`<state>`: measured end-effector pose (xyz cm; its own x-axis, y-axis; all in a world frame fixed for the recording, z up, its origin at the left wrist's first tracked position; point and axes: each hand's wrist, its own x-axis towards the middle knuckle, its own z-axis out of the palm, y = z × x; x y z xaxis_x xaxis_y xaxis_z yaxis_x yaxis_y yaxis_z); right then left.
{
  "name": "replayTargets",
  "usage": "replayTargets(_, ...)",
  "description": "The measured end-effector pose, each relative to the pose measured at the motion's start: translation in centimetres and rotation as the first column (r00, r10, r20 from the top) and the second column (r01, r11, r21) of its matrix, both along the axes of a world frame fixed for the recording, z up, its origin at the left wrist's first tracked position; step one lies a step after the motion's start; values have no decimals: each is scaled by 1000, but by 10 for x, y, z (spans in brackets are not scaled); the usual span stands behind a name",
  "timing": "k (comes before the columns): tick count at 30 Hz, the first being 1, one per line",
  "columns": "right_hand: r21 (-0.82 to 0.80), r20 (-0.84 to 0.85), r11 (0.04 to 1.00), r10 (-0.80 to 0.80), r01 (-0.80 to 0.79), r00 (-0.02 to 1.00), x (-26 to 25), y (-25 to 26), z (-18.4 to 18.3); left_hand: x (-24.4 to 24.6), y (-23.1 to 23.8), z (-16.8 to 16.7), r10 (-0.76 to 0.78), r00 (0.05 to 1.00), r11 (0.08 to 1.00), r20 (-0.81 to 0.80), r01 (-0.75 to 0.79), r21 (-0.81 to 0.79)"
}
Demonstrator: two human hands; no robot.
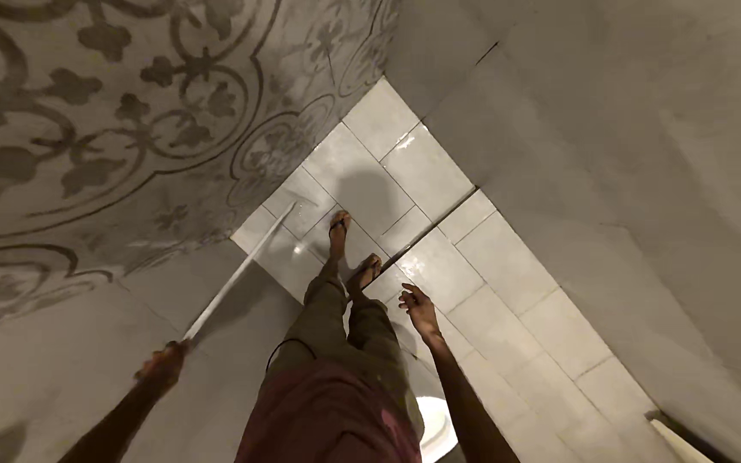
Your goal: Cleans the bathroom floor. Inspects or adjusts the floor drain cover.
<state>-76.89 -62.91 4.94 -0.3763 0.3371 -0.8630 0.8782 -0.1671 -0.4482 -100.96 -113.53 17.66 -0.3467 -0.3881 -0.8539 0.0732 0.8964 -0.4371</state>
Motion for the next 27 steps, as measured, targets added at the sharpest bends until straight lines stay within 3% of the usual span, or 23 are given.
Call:
replayTargets(6, -47, 149, 991, 129, -123, 980, 76, -1, -5, 63, -22, 26, 134, 986, 991, -97, -132, 25)
replayTargets(9, -48, 206, 991, 130, -123, 970, 101, 5, -8, 73, 9, 30, 126, 977, 984, -175, -101, 145)
replayTargets(12, -32, 267, 994, 113, -108, 957, 112, 11, -3, 53, 106, 8, 161, 976, 942, -144, -108, 318)
replayTargets(15, -2, 277, 997, 70, -72, 958, 105, 17, 15, 12, 234, -45, 181, 979, 866, -94, -114, 487)
replayTargets(18, 62, 215, 998, 14, -28, 976, 85, 22, 42, -31, 338, -98, 42, 996, 802, -83, 16, 597)
replayTargets(20, 111, 167, 993, 29, -48, 986, 67, 30, 52, -62, 377, -121, -27, 995, 766, -93, 80, 638)
replayTargets(23, 85, 177, 986, 123, -140, 976, 56, 35, 57, -77, 341, -114, -14, 996, 771, -84, 64, 634)
replayTargets(27, 16, 263, 965, 247, -260, 933, 35, 46, 39, -54, 190, -86, -32, 992, 861, -126, 91, 500)
